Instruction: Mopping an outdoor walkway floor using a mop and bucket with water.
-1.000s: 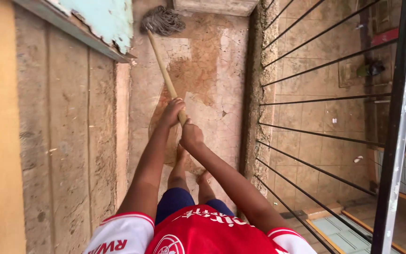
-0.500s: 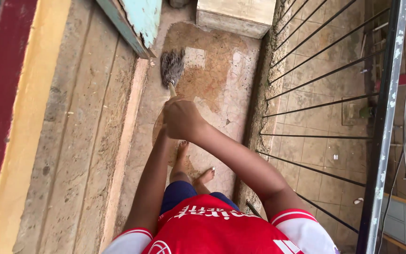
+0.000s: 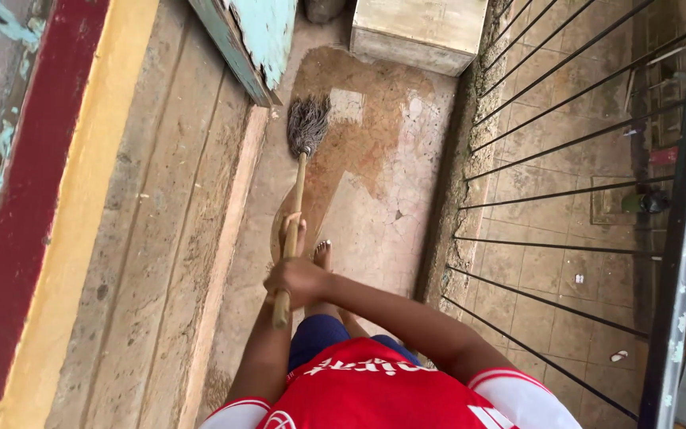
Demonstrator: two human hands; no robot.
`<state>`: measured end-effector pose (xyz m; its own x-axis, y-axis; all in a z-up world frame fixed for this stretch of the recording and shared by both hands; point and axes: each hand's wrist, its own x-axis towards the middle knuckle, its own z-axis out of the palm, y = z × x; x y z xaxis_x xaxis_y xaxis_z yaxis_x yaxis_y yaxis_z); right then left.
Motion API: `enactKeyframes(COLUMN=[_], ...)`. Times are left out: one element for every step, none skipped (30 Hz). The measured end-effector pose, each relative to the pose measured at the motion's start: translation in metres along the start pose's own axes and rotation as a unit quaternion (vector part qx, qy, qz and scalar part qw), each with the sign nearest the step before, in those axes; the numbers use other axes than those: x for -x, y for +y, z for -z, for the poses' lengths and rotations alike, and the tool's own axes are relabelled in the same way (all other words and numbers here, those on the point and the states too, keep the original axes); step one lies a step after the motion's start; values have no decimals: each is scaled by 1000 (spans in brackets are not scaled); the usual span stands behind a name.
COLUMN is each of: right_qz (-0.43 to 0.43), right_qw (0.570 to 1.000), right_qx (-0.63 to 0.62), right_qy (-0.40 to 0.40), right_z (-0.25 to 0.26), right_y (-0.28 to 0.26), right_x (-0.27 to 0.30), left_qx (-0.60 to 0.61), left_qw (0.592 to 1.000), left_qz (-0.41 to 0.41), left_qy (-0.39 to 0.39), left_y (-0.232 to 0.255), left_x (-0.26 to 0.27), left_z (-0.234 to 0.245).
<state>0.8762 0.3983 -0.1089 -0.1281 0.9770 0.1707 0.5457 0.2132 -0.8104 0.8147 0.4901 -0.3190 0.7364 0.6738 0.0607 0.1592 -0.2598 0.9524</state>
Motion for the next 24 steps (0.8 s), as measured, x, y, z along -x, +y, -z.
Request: enactKeyframes(right_qz=[46,89,83,55,27,20,3,-14,-20,-39,-57,-61,-80,-101,-108,-124,-140,-143,-150,-158,-163,-174,-184,-186], right_qw=[998,992,992,989,983,983,980,974,974,969,964,964,958,950,950,934,915,913,894,873,870,843,813,810], right_qx=[-15,-34,-39,-67,-94,-95,-66,-36,-36,-20,-5,-9,1,8,1,16,31,33,33,31,30,17,5,9], right_qy=[45,85,84,119,154,155,189,223,224,242,259,258,276,295,295,336,376,381,421,461,464,509,552,556], right_z=[8,13,33,53,73,91,109,129,143,158,172,172,172,167,159,157,156,154,151,146,145,143,142,148], right_y=[-1,-4,-3,-1,0,5,8,12,2,-6,-14,-16,-18,-22,-28,-29,-31,-27,-24,-23,-18,-12,-7,-9], right_x=[4,14,21,28,35,45,55,65,76,85,94,109,125,137,146,154,162,173,184,196,209,220,232,245], left_qx=[4,9,10,16,21,24,75,125,128,292,441,440,278,98,98,78,59,59,0,-60,-61,-124,-182,-180], left_qw=[1000,1000,999,999,999,999,997,992,991,941,845,843,937,970,969,970,970,968,954,932,930,906,860,857], left_qz=[9,24,31,23,14,18,25,32,36,172,301,307,167,19,28,9,-11,-12,16,45,47,-82,-210,-214], left_qy=[1,3,0,-17,-34,-39,-24,-10,-15,-23,-31,-31,-127,-222,-225,-231,-237,-243,-299,-353,-359,-397,-428,-432], left_y=[-28,-50,-55,-60,-65,-63,-61,-58,-46,-34,-21,-22,-23,-27,-25,-21,-17,3,24,43,52,61,71,94], left_x=[-2,-13,-30,-49,-67,-82,-96,-111,-118,-129,-139,-138,-137,-131,-116,-116,-114,-115,-115,-111,-109,-110,-110,-115], left_z=[-3,-18,-33,-48,-64,-85,-107,-129,-143,-156,-169,-184,-199,-209,-221,-240,-258,-269,-279,-286,-294,-301,-308,-312])
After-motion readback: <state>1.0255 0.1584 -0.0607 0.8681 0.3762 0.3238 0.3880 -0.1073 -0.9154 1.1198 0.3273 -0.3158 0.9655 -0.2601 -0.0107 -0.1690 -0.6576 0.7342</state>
